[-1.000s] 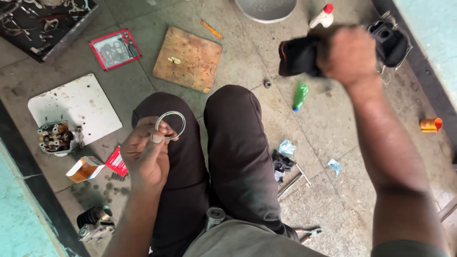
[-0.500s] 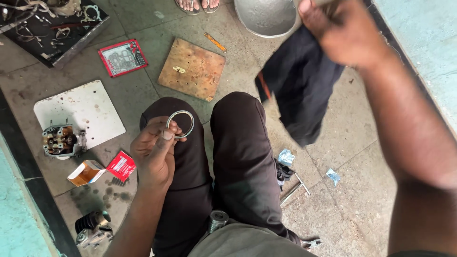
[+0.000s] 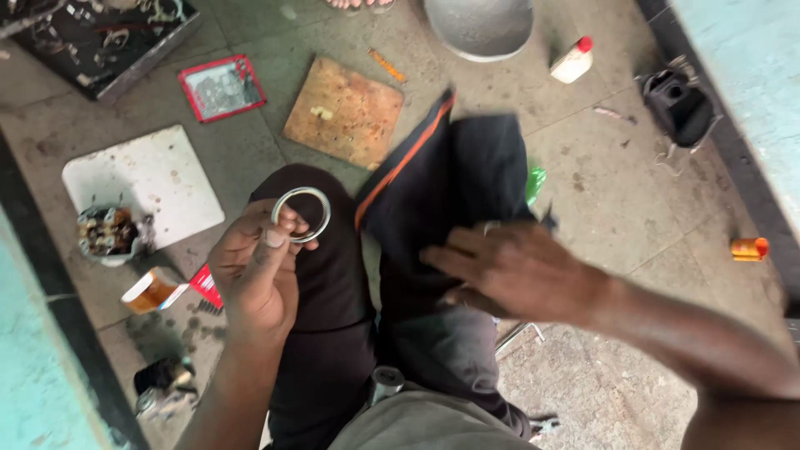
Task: The recorder is unboxing and inspecting various motorcycle engine components, specifically a piston and its rings.
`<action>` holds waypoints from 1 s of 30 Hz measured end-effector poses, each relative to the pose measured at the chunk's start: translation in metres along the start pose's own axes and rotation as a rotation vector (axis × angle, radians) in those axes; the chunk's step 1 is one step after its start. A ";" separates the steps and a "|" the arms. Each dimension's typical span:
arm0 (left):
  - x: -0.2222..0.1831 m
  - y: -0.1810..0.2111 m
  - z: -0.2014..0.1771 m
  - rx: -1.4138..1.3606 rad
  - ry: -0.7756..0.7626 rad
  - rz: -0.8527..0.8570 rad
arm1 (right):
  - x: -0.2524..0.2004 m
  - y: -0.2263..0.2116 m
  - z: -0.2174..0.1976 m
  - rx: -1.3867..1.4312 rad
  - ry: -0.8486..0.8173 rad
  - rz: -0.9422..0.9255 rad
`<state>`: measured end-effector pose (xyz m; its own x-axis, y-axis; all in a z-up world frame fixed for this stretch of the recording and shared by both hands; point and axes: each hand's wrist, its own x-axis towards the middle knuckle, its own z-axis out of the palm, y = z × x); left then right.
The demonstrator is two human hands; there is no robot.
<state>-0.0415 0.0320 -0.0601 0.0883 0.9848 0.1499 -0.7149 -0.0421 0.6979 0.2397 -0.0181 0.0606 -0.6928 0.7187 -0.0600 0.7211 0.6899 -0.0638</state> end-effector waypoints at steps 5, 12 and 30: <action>-0.007 -0.005 0.006 -0.042 -0.050 -0.037 | -0.036 -0.012 0.050 0.492 0.101 -0.069; -0.006 -0.031 0.038 -0.033 -0.169 -0.134 | -0.061 -0.017 0.089 0.544 0.246 0.196; -0.010 -0.058 0.065 0.061 -0.303 -0.434 | -0.063 -0.025 0.104 1.357 0.681 0.677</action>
